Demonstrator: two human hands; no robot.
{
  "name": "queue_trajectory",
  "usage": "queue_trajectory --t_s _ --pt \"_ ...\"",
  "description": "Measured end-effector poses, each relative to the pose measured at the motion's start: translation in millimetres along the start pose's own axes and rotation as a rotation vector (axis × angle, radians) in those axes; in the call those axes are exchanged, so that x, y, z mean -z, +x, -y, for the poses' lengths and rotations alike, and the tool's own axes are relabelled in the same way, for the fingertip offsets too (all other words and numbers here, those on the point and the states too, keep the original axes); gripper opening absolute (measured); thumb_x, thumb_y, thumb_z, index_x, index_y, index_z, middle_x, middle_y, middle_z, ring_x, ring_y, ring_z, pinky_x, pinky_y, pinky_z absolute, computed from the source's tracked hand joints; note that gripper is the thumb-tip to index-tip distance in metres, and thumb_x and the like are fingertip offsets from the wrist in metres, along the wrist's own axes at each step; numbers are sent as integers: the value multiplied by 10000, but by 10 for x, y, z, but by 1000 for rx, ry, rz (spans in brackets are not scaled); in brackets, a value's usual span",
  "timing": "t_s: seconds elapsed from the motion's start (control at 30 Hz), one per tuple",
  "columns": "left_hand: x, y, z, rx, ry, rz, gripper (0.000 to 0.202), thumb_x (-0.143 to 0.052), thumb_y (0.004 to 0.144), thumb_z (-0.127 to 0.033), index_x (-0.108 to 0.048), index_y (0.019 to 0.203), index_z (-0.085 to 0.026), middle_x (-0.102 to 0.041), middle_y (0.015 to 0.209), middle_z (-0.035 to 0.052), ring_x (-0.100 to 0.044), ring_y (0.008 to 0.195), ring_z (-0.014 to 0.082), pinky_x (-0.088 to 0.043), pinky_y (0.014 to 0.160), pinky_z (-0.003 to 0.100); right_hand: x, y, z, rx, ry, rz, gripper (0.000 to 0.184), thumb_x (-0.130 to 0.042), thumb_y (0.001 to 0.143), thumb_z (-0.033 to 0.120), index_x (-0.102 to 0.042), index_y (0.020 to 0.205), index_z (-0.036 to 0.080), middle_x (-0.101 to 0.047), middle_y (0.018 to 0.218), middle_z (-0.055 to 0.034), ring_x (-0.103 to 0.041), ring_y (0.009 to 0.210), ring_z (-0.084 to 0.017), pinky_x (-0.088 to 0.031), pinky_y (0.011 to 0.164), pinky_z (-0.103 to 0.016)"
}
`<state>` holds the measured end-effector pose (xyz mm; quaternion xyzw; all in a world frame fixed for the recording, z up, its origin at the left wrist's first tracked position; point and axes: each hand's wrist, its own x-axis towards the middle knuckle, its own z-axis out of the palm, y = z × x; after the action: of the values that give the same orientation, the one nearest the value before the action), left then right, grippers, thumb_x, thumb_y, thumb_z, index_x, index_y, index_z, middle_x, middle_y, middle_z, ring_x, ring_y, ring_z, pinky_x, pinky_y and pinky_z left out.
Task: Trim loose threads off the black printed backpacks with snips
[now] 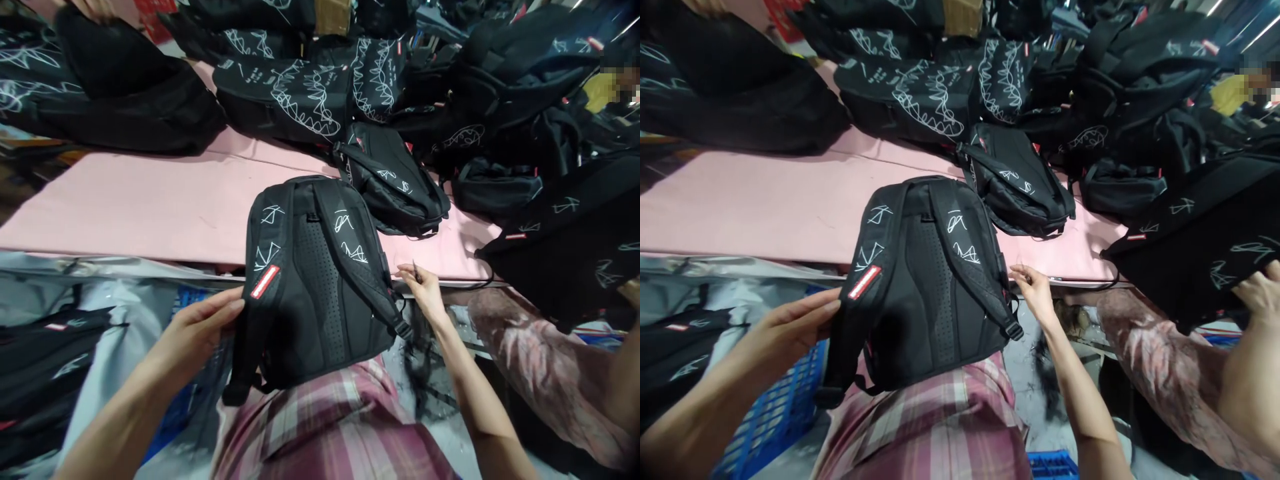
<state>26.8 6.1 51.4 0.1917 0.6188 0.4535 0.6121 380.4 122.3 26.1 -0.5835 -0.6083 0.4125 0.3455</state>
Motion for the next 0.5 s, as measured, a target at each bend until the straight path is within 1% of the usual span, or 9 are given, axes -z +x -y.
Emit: queue_trajectory --t_s 0.03,0.1,0.17,0.2,0.23,0.3,0.37,0.43,0.5 --pt "-18 17 -20 -10 7 -9 551 -779 515 -451 -662 1004 -225 -704 944 10 -624 802 186 -506 670 227 -83 -14 40 21 -42 53 314 -612 740 351 -667 995 178 -696 917 -61 -631 856 -202 -458 814 -335" --pt "-57 70 -87 -22 30 -44 629 -767 518 -471 -621 1075 -219 -696 983 23 -618 859 196 -501 691 225 -278 -12 126 73 -125 139 458 -659 704 334 -606 1142 212 -669 1008 -61 -610 924 -218 -439 852 -358" --pt "-82 165 -202 -54 64 -92 662 -754 537 -469 -582 1118 -200 -679 1031 47 -605 919 204 -493 715 224 -465 69 218 95 -128 188 596 -698 666 296 -537 1236 234 -651 1016 -54 -589 945 -222 -431 853 -361" --pt "-87 234 -282 -87 80 -125 652 -744 559 -454 -565 1128 -190 -664 1067 63 -597 950 208 -489 736 231 -539 152 268 83 -75 208 626 -707 653 275 -524 1250 235 -649 984 -46 -586 917 -212 -440 825 -345" --pt "-88 320 -379 -136 100 -161 621 -726 590 -434 -553 1131 -182 -647 1103 77 -587 984 212 -484 768 243 -594 266 325 61 18 227 628 -706 650 258 -522 1249 231 -647 929 -33 -587 857 -192 -453 776 -318" --pt "-92 537 -621 -281 170 -239 527 -664 669 -398 -543 1128 -168 -617 1154 99 -561 1049 221 -465 843 284 -646 572 460 13 274 237 602 -696 660 255 -526 1236 227 -623 800 5 -557 685 -134 -454 642 -252" --pt "-126 814 -910 -462 324 -321 417 -582 742 -352 -559 1110 -159 -613 1160 106 -548 1075 224 -429 913 328 -638 931 605 -40 545 203 581 -688 671 287 -523 1226 235 -574 694 43 -460 517 -79 -402 500 -200" --pt "-220 1151 -1205 -650 525 -379 345 -497 796 -308 -582 1092 -151 -617 1155 104 -545 1082 225 -385 967 355 -609 1265 718 -113 779 188 562 -684 675 298 -521 1210 243 -516 608 74 -337 414 -43 -323 400 -165" --pt "-379 1538 -1462 -768 691 -389 347 -440 822 -294 -595 1091 -140 -618 1155 110 -548 1082 237 -360 991 369 -595 1511 768 -202 956 235 526 -698 655 256 -542 1157 235 -467 560 92 -248 372 -21 -259 349 -137"
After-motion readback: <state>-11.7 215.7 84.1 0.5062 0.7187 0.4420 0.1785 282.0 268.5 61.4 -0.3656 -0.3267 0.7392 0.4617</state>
